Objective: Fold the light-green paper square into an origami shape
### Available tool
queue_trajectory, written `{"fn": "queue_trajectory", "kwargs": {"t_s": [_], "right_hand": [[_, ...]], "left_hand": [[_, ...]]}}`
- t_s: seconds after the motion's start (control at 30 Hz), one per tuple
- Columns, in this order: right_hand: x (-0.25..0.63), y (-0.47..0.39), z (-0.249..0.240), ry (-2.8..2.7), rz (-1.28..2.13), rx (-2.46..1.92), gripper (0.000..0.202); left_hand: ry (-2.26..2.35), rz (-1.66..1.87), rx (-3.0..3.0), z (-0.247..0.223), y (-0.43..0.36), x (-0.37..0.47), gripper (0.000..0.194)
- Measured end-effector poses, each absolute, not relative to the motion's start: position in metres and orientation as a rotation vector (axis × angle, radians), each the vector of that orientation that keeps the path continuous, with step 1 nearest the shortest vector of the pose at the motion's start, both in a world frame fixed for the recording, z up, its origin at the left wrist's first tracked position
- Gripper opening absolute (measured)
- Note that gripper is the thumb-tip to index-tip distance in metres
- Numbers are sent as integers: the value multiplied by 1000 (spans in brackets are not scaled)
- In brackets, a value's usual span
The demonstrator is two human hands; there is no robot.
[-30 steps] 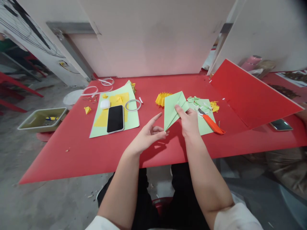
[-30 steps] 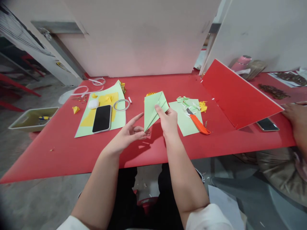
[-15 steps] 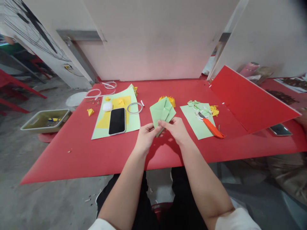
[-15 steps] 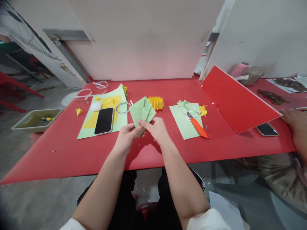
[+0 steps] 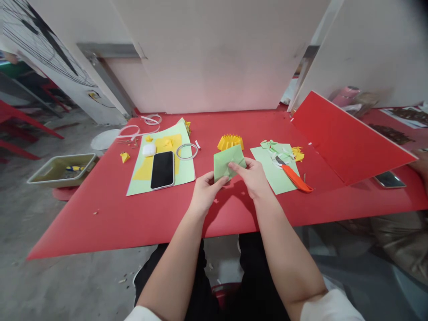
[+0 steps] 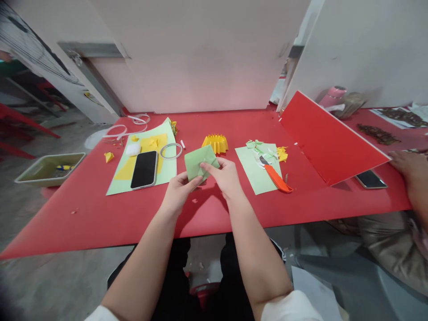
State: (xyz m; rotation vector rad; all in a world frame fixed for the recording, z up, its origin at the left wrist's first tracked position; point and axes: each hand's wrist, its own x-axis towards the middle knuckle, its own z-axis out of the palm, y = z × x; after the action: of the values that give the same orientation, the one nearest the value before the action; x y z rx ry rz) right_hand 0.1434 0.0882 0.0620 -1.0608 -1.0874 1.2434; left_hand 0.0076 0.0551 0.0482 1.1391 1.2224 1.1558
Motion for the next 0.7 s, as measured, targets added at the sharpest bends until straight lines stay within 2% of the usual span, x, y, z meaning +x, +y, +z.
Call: {"fn": "queue_trajectory", "kwargs": {"t_s": [0.37, 0.5, 0.7], "right_hand": [[141, 88, 62, -1088, 1274, -992, 18], [139, 88, 60, -1065, 1323, -950, 18], [139, 88, 59, -1050, 1315, -964, 22]], "left_hand": [[1194, 1246, 1146, 45, 56, 9, 27], [1115, 1361, 1108, 47, 57, 12, 39], [1198, 1345, 1154, 48, 56, 11, 53]]}}
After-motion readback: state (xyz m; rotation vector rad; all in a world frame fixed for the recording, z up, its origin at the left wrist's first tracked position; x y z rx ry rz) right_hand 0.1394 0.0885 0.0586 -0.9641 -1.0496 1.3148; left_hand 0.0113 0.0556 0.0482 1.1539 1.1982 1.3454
